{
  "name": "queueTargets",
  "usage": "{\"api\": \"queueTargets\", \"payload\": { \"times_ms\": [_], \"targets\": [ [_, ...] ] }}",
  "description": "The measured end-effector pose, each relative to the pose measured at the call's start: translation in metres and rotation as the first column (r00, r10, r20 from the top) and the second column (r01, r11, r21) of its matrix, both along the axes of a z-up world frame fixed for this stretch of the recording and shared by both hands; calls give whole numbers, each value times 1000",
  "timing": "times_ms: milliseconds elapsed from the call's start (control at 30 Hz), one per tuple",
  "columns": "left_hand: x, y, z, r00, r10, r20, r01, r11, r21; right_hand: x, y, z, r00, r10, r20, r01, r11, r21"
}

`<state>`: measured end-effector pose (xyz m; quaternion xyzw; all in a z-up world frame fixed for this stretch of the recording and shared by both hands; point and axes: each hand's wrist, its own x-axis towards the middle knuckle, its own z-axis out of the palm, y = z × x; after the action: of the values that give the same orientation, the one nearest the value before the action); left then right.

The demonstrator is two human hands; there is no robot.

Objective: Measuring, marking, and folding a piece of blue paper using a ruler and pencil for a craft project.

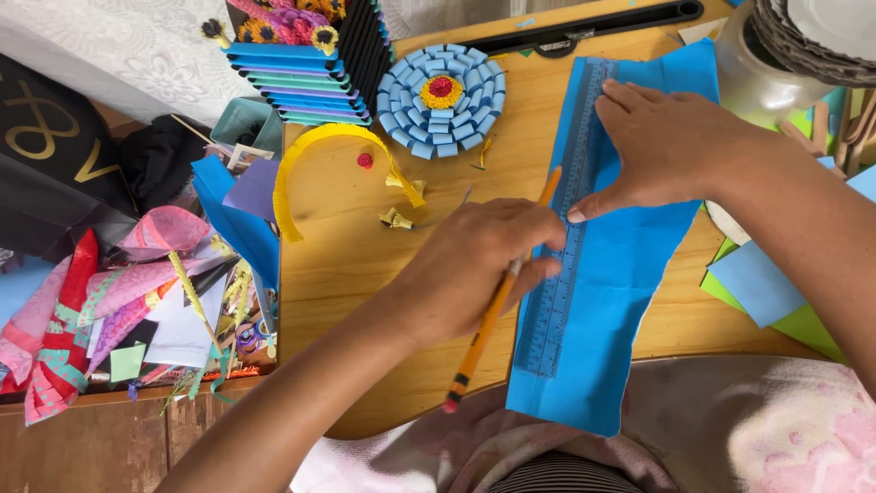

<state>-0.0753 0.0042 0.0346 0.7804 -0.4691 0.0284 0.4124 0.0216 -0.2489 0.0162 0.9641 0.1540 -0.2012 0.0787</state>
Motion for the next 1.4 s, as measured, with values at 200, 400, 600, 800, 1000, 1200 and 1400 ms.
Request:
{"api": "queueTargets", "payload": {
  "times_ms": [200,400,600,800,1000,1200,1400],
  "targets": [
    [3,-1,-28,1000,-4,-16,8,964,265,-2,-2,0,1000,15,-3,-15,999,38],
    [5,-2,-28,1000,-3,31,-7,951,308,-7,-8,-8,997,12,73,-22,990,139],
    [6,-2,-27,998,1,63,-21,944,329,-58,7,-20,887,167,430,-331,880,340],
    [-5,3,-30,992,4,127,-40,959,282,-72,-4,-29,894,170,413,-370,800,471],
    [1,13,-41,978,81,194,-138,943,303,-95,-13,-22,896,178,408,-350,847,400],
    [27,-1,-40,981,68,180,-132,919,372,-73,-31,-38,918,176,356,-283,920,273],
    [55,-23,-46,984,108,145,-155,915,372,-43,-35,-53,898,128,421,-269,917,295]
  ]
}}
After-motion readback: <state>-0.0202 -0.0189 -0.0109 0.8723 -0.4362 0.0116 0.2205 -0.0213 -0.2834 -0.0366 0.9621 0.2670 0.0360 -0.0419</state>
